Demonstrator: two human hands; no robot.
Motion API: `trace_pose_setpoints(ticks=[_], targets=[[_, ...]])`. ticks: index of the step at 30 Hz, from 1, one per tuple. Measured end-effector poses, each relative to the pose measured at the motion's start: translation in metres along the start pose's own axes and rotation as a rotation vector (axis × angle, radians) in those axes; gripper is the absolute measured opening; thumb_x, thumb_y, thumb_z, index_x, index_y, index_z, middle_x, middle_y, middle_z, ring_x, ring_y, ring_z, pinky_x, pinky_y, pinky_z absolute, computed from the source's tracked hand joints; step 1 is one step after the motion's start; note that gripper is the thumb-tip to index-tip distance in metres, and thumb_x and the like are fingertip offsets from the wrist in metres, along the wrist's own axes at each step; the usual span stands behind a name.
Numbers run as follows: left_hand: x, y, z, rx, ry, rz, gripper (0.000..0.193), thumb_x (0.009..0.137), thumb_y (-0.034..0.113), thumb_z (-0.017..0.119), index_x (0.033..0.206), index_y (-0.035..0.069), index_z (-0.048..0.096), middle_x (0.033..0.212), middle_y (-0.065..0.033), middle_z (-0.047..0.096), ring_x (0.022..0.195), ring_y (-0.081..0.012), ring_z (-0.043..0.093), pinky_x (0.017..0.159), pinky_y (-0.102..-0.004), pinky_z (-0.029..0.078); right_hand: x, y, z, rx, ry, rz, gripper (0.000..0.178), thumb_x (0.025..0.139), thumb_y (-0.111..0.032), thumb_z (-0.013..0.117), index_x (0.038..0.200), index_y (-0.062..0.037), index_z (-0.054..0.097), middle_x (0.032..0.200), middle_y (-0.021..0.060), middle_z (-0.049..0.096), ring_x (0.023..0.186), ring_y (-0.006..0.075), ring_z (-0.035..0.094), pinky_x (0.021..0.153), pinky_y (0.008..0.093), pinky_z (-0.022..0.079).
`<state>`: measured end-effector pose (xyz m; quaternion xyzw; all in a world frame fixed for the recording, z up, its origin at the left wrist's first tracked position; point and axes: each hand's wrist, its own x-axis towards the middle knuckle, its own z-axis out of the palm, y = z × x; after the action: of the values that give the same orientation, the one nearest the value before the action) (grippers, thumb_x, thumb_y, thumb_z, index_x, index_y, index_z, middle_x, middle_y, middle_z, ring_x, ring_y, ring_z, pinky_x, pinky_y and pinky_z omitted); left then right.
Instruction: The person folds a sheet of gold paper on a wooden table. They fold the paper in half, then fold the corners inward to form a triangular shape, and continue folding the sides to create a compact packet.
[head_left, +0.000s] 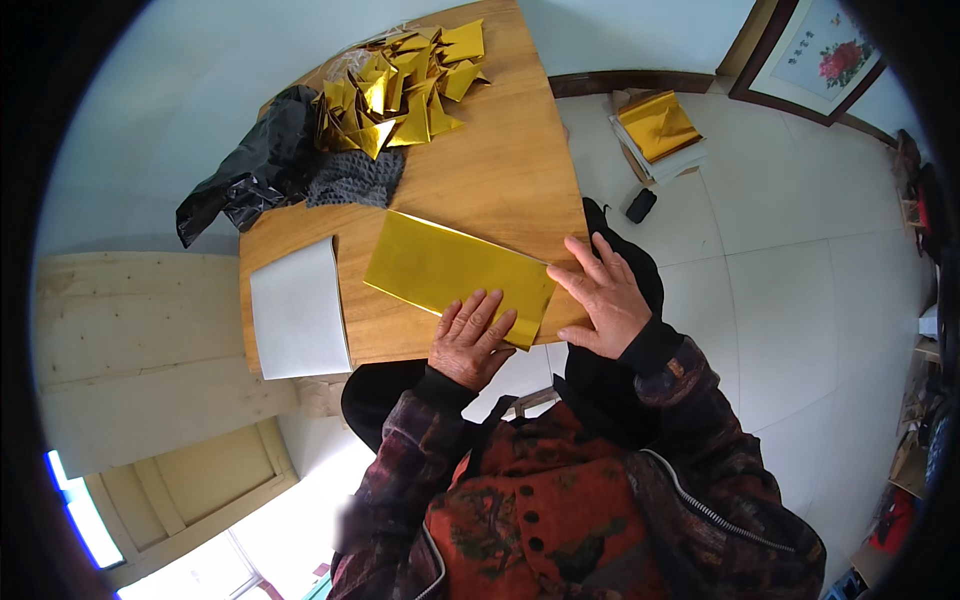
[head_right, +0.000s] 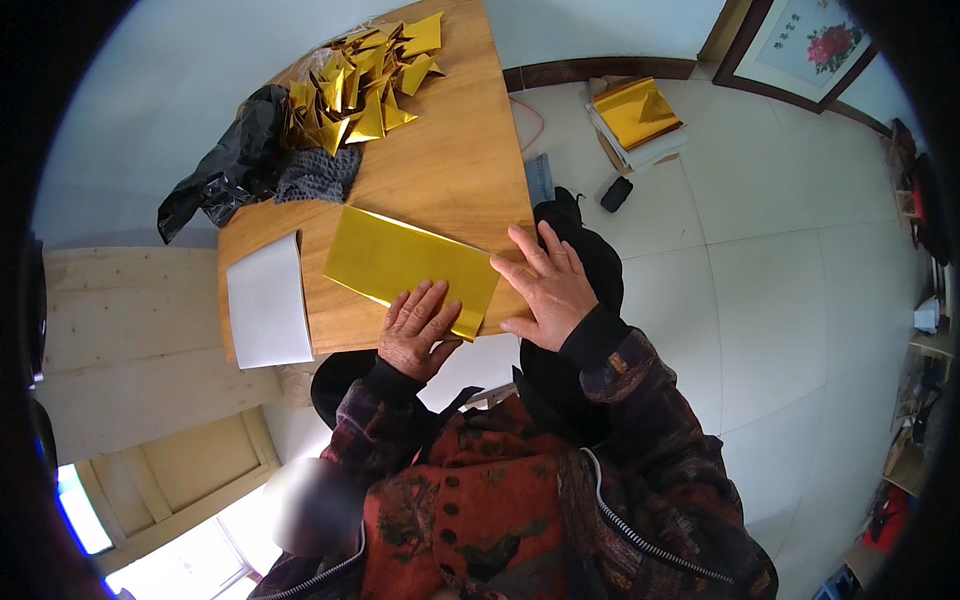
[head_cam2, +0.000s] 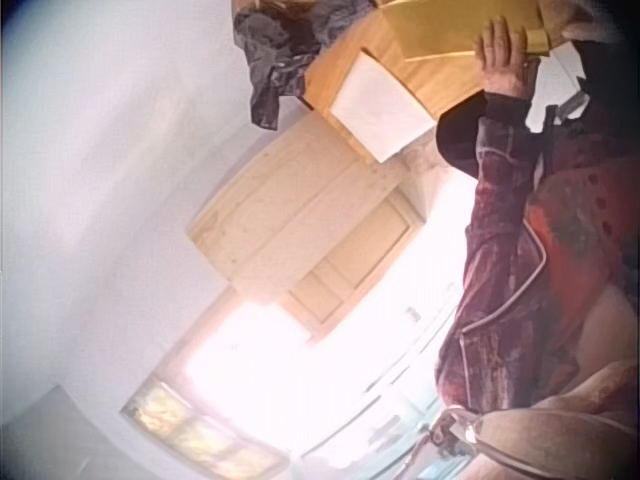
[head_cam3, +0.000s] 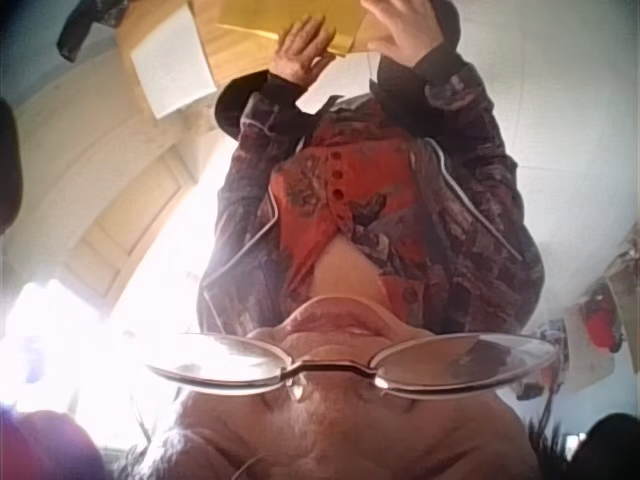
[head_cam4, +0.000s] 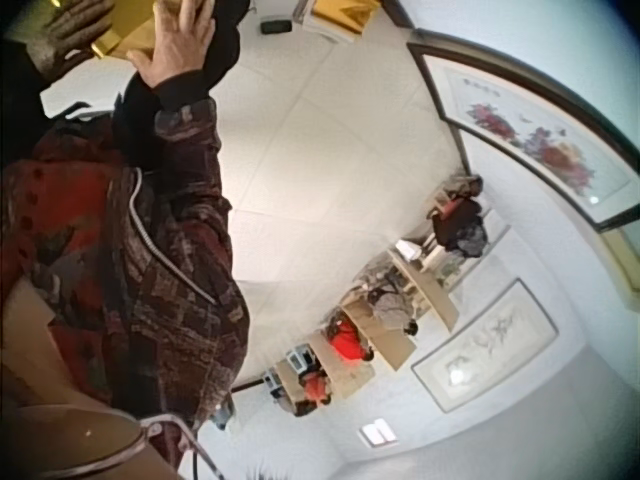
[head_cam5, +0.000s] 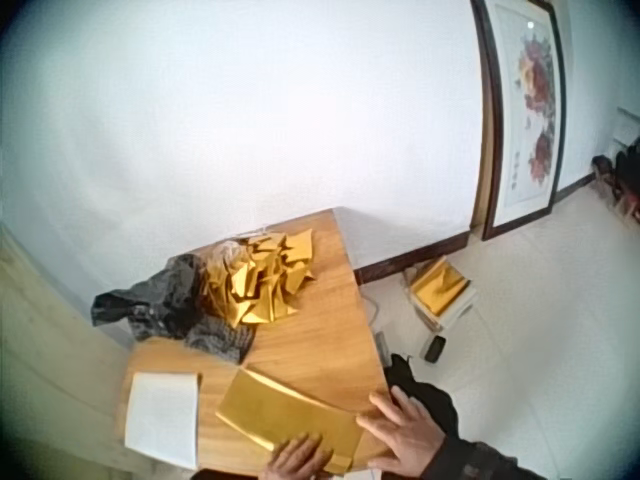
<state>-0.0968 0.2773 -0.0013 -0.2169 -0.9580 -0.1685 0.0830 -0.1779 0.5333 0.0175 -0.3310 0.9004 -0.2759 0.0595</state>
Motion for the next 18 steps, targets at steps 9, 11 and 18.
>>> trace_pose_setpoints(ticks=[9,11,18], targets=[[0.005,0.009,-0.004,0.011,0.003,-0.094,0.075,0.072,0.033,0.079,0.137,0.011,0.051,0.149,-0.0142,0.042,0.137,-0.0333,0.040,0.110,-0.0482,0.033,0.006,0.001,0.003,0.140,0.106,-0.031,0.065,0.074,-0.021,0.075,0.135,-0.0145,0.053,0.154,0.0172,0.028,0.142,0.0471,0.022,0.113,0.0537,0.024],[0.006,0.009,-0.003,0.002,-0.010,-0.130,0.081,0.072,0.035,0.079,0.140,0.008,0.046,0.150,-0.0155,0.041,0.138,-0.0346,0.039,0.111,-0.0489,0.032,0.007,-0.003,0.006,0.087,0.078,-0.067,0.066,0.075,-0.026,0.076,0.136,-0.0151,0.053,0.154,0.0159,0.029,0.143,0.0453,0.021,0.113,0.0545,0.025],[0.002,0.005,0.001,0.039,-0.067,-0.130,0.086,0.074,0.041,0.078,0.145,0.008,0.040,0.153,-0.0161,0.035,0.140,-0.0358,0.035,0.112,-0.0498,0.030,0.007,-0.010,0.015,-0.093,0.035,-0.013,0.073,0.074,-0.043,0.077,0.138,-0.0205,0.052,0.156,0.0061,0.029,0.146,0.0350,0.017,0.112,0.0606,0.022]])
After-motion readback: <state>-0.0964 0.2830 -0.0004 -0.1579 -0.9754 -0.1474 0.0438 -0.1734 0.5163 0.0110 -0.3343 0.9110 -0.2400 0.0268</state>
